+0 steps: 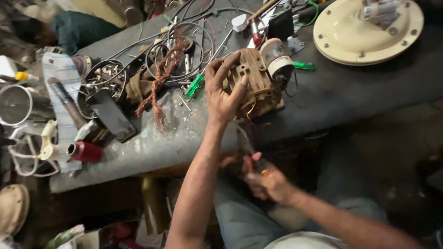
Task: The person removes copper windings from a motor stator using pliers and a screwdriver. They repeatedly pull, twist, and cut the wires to extract them from the stator slots.
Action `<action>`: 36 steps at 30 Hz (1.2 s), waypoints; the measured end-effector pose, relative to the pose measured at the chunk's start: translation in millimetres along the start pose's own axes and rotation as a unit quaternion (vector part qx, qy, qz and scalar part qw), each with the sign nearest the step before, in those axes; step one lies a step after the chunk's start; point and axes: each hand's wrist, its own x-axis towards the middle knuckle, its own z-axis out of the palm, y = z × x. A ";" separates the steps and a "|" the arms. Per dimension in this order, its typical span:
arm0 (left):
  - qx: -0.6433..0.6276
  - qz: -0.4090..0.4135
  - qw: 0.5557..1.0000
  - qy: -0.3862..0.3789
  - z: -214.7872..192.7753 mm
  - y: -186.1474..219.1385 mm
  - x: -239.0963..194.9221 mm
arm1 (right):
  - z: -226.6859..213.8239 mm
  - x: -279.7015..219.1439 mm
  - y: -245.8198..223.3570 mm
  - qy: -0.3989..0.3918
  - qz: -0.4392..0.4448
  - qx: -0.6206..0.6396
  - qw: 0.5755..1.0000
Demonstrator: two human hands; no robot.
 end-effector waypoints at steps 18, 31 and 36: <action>-0.015 -0.030 0.999 -0.031 6.7 -7.6 -0.5 | -28.3 -30.2 -74.5 -0.272 0.025 0.318 0.908; -0.018 -0.050 0.998 -0.033 8.2 -3.7 2.5 | -27.3 -30.7 -89.2 -0.219 0.074 0.379 0.896; -0.022 -0.048 0.998 -0.036 6.9 -1.7 0.5 | -24.0 -32.9 -100.5 -0.172 0.096 0.377 0.905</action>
